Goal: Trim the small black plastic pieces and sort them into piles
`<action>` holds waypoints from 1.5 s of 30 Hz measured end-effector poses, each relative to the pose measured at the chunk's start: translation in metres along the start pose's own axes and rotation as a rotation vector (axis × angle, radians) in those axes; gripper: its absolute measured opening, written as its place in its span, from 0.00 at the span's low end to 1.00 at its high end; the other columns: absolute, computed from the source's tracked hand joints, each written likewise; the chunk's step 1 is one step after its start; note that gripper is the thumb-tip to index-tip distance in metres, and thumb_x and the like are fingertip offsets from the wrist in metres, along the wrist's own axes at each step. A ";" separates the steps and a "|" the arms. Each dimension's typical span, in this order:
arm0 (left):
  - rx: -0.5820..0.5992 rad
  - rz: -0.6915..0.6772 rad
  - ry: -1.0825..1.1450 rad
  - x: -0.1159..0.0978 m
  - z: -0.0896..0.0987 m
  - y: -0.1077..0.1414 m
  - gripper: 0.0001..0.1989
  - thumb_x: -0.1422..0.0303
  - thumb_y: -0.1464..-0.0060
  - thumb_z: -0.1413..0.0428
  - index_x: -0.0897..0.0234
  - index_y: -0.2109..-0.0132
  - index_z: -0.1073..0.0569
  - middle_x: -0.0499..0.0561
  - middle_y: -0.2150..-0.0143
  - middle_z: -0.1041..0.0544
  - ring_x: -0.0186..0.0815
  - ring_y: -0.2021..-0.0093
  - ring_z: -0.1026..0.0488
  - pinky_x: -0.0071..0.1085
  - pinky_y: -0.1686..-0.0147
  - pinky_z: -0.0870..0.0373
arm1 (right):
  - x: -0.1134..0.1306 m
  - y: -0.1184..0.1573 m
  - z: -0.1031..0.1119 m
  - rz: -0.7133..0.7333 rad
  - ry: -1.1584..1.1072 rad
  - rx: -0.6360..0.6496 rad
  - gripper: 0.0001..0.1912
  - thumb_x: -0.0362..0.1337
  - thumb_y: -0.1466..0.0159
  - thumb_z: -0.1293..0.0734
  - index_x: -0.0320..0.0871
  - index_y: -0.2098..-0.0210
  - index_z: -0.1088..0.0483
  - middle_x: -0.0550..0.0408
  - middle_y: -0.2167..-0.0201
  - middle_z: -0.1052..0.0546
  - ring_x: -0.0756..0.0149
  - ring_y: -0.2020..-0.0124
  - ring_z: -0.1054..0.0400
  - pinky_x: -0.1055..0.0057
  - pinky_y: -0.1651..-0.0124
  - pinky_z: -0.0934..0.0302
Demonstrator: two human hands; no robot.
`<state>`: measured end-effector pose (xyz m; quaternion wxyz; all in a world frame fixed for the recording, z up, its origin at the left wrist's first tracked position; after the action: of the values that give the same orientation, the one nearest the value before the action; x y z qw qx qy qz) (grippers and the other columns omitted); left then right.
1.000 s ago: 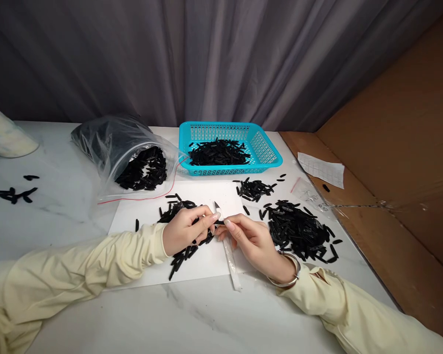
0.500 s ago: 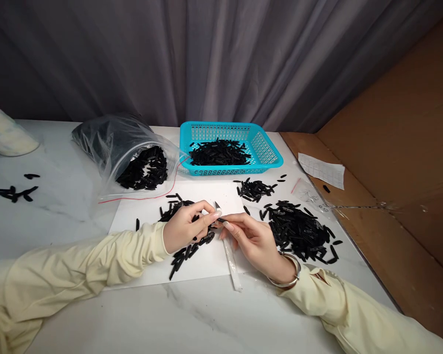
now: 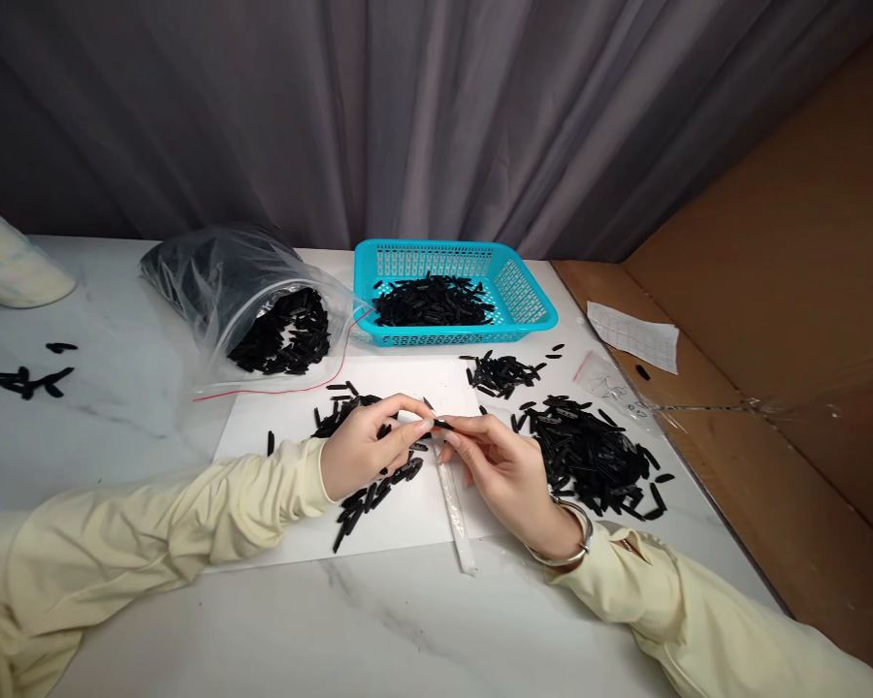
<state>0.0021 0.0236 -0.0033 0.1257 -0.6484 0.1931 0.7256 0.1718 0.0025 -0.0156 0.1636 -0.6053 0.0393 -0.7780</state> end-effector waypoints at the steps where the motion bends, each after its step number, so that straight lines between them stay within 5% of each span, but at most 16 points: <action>1: -0.003 -0.001 -0.003 0.000 0.000 0.000 0.11 0.63 0.46 0.51 0.67 0.61 0.33 0.37 0.89 0.43 0.24 0.87 0.46 0.21 0.85 0.47 | 0.000 0.000 0.000 -0.006 -0.001 -0.004 0.07 0.34 0.38 0.38 0.43 0.61 0.31 0.53 0.68 0.23 0.70 0.74 0.29 0.75 0.74 0.32; 17: -0.017 -0.052 -0.073 0.001 0.000 0.001 0.11 0.65 0.46 0.50 0.68 0.60 0.32 0.38 0.88 0.42 0.24 0.86 0.45 0.21 0.84 0.45 | 0.000 0.000 0.000 -0.036 -0.082 -0.002 0.05 0.33 0.40 0.36 0.41 0.63 0.33 0.52 0.65 0.23 0.70 0.73 0.27 0.76 0.75 0.32; 23: -0.030 -0.045 -0.045 0.000 0.001 -0.001 0.11 0.64 0.46 0.50 0.67 0.58 0.34 0.37 0.88 0.43 0.24 0.86 0.45 0.21 0.84 0.46 | 0.006 -0.002 0.002 0.025 0.097 -0.091 0.03 0.34 0.41 0.35 0.41 0.67 0.30 0.53 0.70 0.23 0.69 0.75 0.28 0.75 0.75 0.33; 28: -0.035 -0.043 -0.010 0.003 0.002 -0.002 0.12 0.66 0.48 0.49 0.66 0.56 0.36 0.36 0.88 0.42 0.24 0.87 0.46 0.21 0.84 0.48 | 0.025 -0.048 0.024 0.238 0.472 -0.341 0.03 0.35 0.42 0.34 0.42 0.69 0.29 0.55 0.73 0.22 0.70 0.76 0.30 0.75 0.74 0.38; 30: -0.032 -0.036 -0.007 0.003 0.003 -0.002 0.13 0.67 0.48 0.49 0.66 0.55 0.36 0.36 0.89 0.42 0.25 0.86 0.46 0.21 0.84 0.47 | 0.030 -0.079 0.035 0.313 0.607 -0.346 0.04 0.36 0.41 0.34 0.41 0.69 0.29 0.55 0.72 0.22 0.69 0.75 0.30 0.74 0.74 0.38; 35: -0.057 -0.036 0.007 0.002 0.004 -0.002 0.15 0.70 0.49 0.49 0.65 0.53 0.38 0.36 0.88 0.42 0.26 0.86 0.45 0.22 0.83 0.48 | 0.039 -0.125 0.044 0.332 0.987 -0.060 0.13 0.33 0.41 0.34 0.41 0.56 0.31 0.52 0.68 0.23 0.59 0.64 0.30 0.67 0.66 0.39; 39: -0.071 -0.046 0.010 0.001 0.003 -0.002 0.18 0.70 0.51 0.49 0.65 0.52 0.40 0.36 0.87 0.41 0.26 0.86 0.44 0.22 0.83 0.47 | 0.056 -0.097 0.021 0.296 0.796 0.345 0.05 0.34 0.39 0.36 0.43 0.67 0.28 0.56 0.72 0.24 0.66 0.69 0.31 0.72 0.66 0.40; 41: -0.096 -0.109 0.002 0.002 0.004 -0.003 0.19 0.71 0.53 0.49 0.66 0.52 0.40 0.37 0.84 0.39 0.27 0.84 0.41 0.23 0.81 0.43 | 0.062 -0.076 0.007 0.291 0.642 0.573 0.06 0.33 0.38 0.38 0.43 0.64 0.29 0.57 0.69 0.23 0.70 0.70 0.31 0.74 0.66 0.40; 45: -0.095 -0.234 -0.074 0.005 0.005 -0.005 0.22 0.76 0.58 0.50 0.66 0.52 0.39 0.45 0.72 0.29 0.30 0.72 0.32 0.27 0.68 0.34 | 0.061 -0.055 -0.010 0.307 0.557 0.623 0.08 0.29 0.38 0.39 0.39 0.60 0.32 0.51 0.64 0.25 0.68 0.65 0.32 0.74 0.64 0.40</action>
<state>-0.0013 0.0298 -0.0089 0.1859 -0.6447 0.0768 0.7375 0.1380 0.0342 0.0528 0.4349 -0.2814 -0.0650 -0.8529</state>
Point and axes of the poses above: each hand's wrist, its own y-axis away from the middle knuckle, its own z-axis out of the back of the hand, x = y × z, the point moved 1 cm from there along -y, towards the middle knuckle
